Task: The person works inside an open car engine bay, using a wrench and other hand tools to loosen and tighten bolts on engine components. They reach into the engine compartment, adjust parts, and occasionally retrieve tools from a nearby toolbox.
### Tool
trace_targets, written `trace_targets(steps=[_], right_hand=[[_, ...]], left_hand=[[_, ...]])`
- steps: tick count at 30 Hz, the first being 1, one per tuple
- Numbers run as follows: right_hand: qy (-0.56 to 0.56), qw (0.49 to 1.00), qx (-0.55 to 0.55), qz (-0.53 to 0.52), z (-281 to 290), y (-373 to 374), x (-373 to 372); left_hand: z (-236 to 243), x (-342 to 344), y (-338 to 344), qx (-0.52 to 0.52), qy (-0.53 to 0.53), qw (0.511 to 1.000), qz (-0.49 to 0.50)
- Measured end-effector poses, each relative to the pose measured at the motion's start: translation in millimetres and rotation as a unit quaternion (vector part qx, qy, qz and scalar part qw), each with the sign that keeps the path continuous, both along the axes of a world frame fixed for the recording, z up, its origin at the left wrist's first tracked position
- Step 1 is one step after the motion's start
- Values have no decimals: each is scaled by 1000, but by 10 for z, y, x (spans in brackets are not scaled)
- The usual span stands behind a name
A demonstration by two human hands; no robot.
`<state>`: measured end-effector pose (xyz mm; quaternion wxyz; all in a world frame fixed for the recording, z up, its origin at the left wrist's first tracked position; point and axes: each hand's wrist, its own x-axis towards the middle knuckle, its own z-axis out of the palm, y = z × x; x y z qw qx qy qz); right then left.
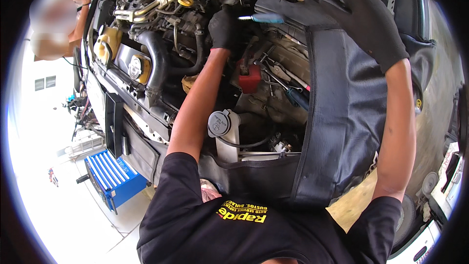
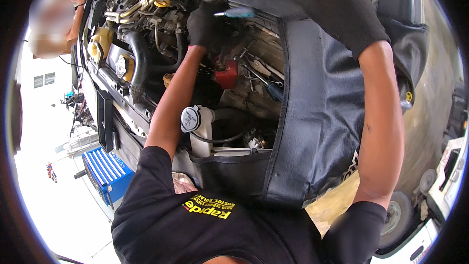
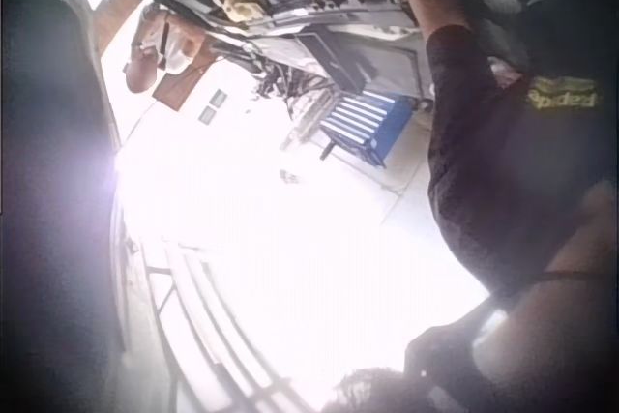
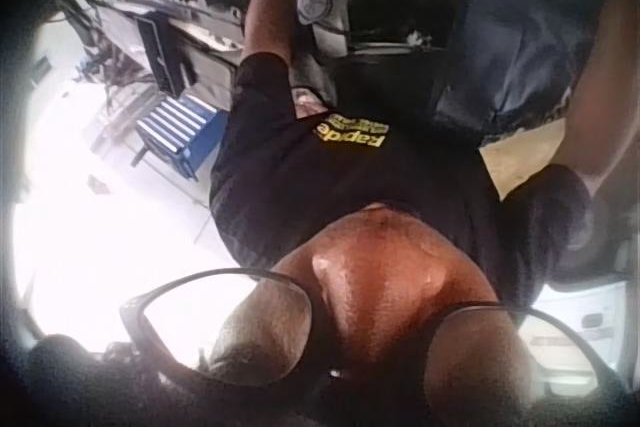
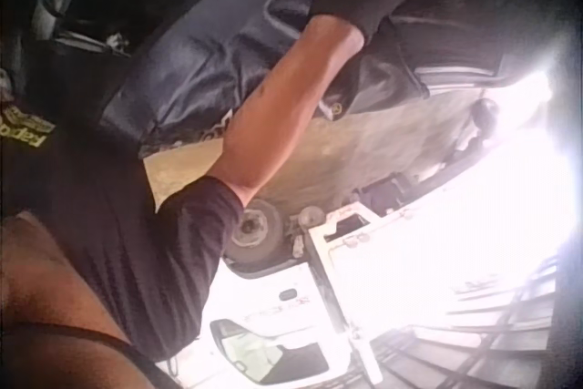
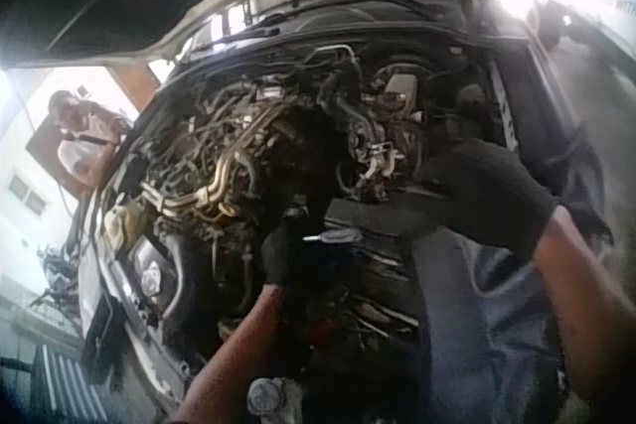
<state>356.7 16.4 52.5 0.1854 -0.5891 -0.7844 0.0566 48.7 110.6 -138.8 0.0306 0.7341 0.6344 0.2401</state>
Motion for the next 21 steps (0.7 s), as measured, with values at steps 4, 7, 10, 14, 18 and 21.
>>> trace_targets(steps=[4,7,10,14,18,21], right_hand=[[8,1000,4,14,22,14,-29],[-19,999,-43,-10,89,8,-58],[-16,1000,-25,1,46,8,-43],[-25,999,31,24,-174,99,139],[-27,998,50,30,-188,121,79],[-19,999,36,26,-164,106,112]], left_hand=[[-180,-288,308,-132,-213,967,51],[-152,-143,291,-145,-257,951,98],[136,85,-89,17,-44,999,8],[132,113,-98,25,4,999,-36],[-221,-275,180,-52,-130,990,-20],[-408,-361,382,-113,-149,982,-26]])
